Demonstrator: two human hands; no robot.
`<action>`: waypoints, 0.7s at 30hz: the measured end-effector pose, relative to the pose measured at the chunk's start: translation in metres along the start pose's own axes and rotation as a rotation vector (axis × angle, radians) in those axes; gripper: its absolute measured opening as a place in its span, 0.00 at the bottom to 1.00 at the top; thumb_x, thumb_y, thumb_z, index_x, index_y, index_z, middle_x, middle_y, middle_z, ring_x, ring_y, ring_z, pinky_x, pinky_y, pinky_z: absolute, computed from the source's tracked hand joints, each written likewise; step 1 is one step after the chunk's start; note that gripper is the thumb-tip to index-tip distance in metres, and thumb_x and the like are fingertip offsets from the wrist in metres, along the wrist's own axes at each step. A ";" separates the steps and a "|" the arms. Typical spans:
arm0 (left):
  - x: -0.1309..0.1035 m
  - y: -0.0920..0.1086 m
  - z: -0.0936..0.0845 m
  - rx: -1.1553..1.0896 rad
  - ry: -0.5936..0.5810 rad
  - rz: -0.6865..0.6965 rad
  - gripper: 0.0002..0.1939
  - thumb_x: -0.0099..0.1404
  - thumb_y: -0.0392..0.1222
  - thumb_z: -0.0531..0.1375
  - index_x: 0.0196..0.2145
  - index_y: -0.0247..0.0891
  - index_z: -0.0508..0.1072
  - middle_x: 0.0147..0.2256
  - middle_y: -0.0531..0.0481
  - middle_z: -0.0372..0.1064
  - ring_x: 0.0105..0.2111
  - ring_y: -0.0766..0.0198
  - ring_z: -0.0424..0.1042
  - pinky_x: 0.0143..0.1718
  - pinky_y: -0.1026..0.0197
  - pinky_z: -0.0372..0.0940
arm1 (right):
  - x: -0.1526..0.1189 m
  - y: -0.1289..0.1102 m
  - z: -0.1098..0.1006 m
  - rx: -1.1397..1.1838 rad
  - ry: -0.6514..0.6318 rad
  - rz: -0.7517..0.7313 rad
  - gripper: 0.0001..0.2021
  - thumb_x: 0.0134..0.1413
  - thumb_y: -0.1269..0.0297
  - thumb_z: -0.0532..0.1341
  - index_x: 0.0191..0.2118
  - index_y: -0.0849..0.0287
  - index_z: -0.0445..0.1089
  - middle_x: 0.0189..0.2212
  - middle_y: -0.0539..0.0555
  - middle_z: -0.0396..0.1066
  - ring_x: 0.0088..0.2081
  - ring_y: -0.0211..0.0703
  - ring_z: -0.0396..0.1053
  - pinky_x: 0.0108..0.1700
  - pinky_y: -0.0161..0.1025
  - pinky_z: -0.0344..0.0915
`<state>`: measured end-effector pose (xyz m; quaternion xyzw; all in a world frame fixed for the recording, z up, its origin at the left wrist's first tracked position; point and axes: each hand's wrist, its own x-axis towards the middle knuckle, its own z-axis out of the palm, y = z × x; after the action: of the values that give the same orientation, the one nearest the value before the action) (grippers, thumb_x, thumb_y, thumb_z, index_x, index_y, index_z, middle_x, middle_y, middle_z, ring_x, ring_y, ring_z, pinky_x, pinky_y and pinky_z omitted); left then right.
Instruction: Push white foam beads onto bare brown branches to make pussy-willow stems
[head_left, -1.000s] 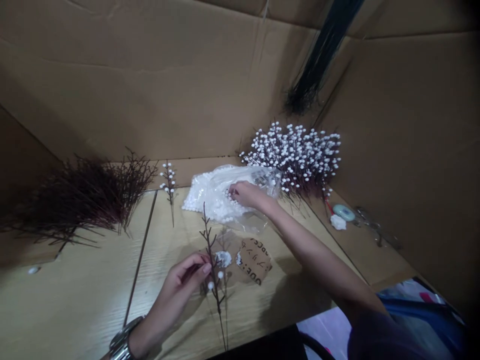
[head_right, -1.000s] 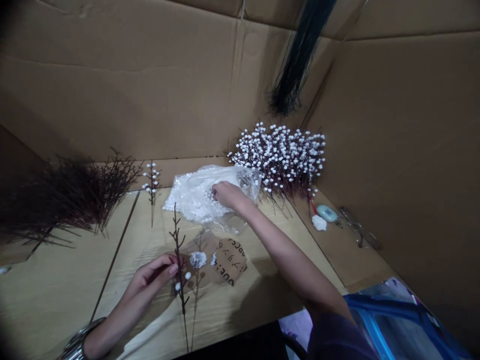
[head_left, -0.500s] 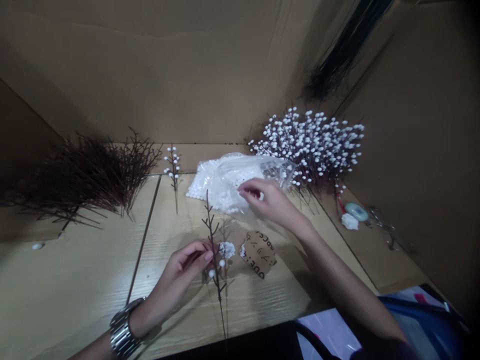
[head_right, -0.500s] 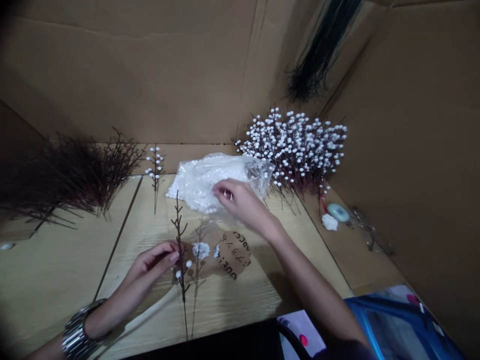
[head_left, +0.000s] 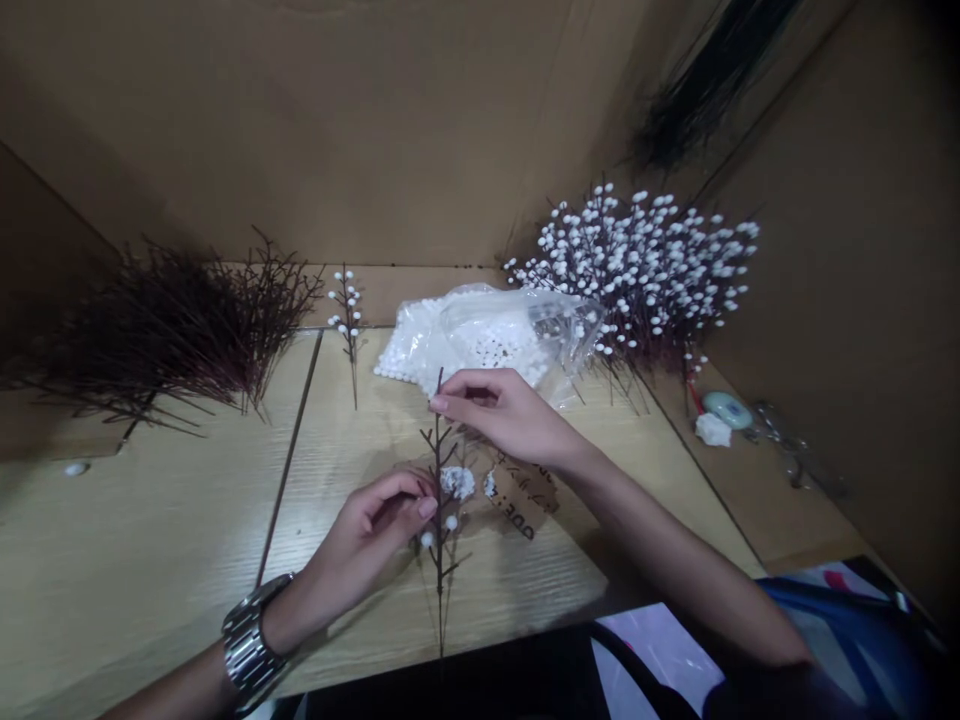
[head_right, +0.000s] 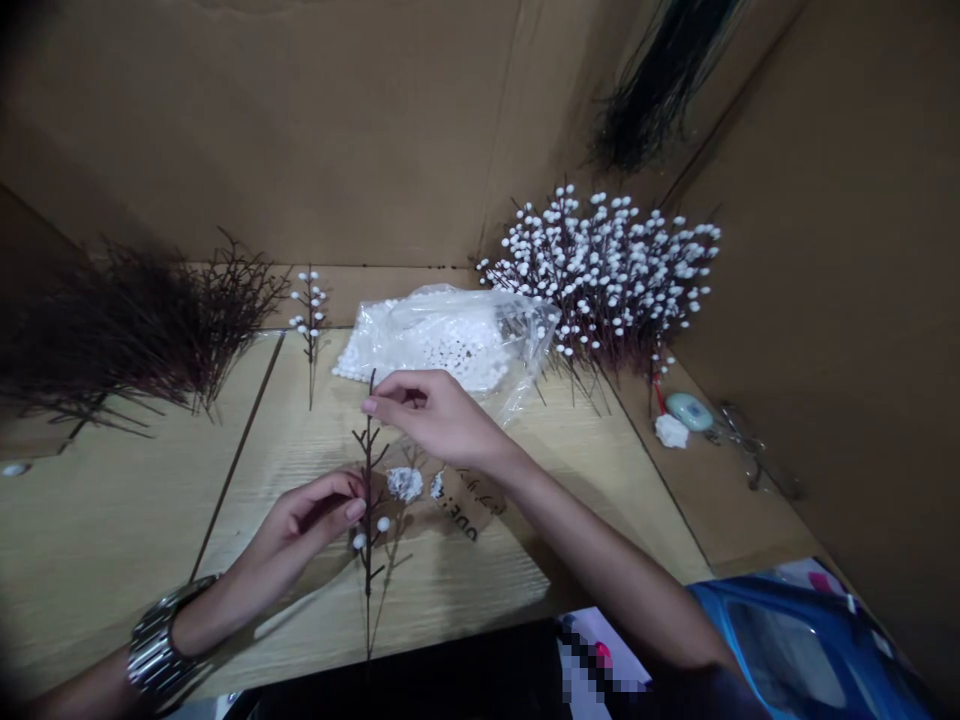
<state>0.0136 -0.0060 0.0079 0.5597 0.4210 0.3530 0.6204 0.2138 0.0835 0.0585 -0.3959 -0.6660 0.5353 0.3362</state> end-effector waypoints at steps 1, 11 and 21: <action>0.000 0.001 0.000 0.003 0.001 0.002 0.09 0.71 0.43 0.59 0.34 0.39 0.74 0.35 0.50 0.70 0.38 0.61 0.69 0.41 0.62 0.64 | 0.001 -0.002 0.001 -0.016 -0.005 -0.009 0.10 0.56 0.56 0.67 0.32 0.58 0.76 0.28 0.48 0.73 0.32 0.38 0.68 0.36 0.37 0.62; 0.001 -0.003 0.002 0.017 0.005 0.012 0.06 0.67 0.43 0.64 0.34 0.39 0.75 0.37 0.48 0.72 0.38 0.60 0.71 0.44 0.58 0.66 | -0.015 0.000 0.003 -0.036 0.107 -0.081 0.07 0.61 0.60 0.64 0.41 0.55 0.78 0.39 0.51 0.78 0.40 0.41 0.74 0.44 0.41 0.68; 0.001 -0.009 0.002 -0.020 0.033 -0.010 0.05 0.66 0.42 0.64 0.33 0.39 0.75 0.37 0.47 0.71 0.39 0.59 0.72 0.43 0.59 0.68 | -0.110 0.047 0.008 -0.331 0.390 0.035 0.08 0.62 0.66 0.63 0.45 0.50 0.77 0.42 0.53 0.77 0.43 0.47 0.74 0.43 0.44 0.70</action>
<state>0.0154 -0.0068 -0.0008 0.5455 0.4306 0.3633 0.6205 0.2651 -0.0129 0.0081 -0.5528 -0.6602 0.3382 0.3795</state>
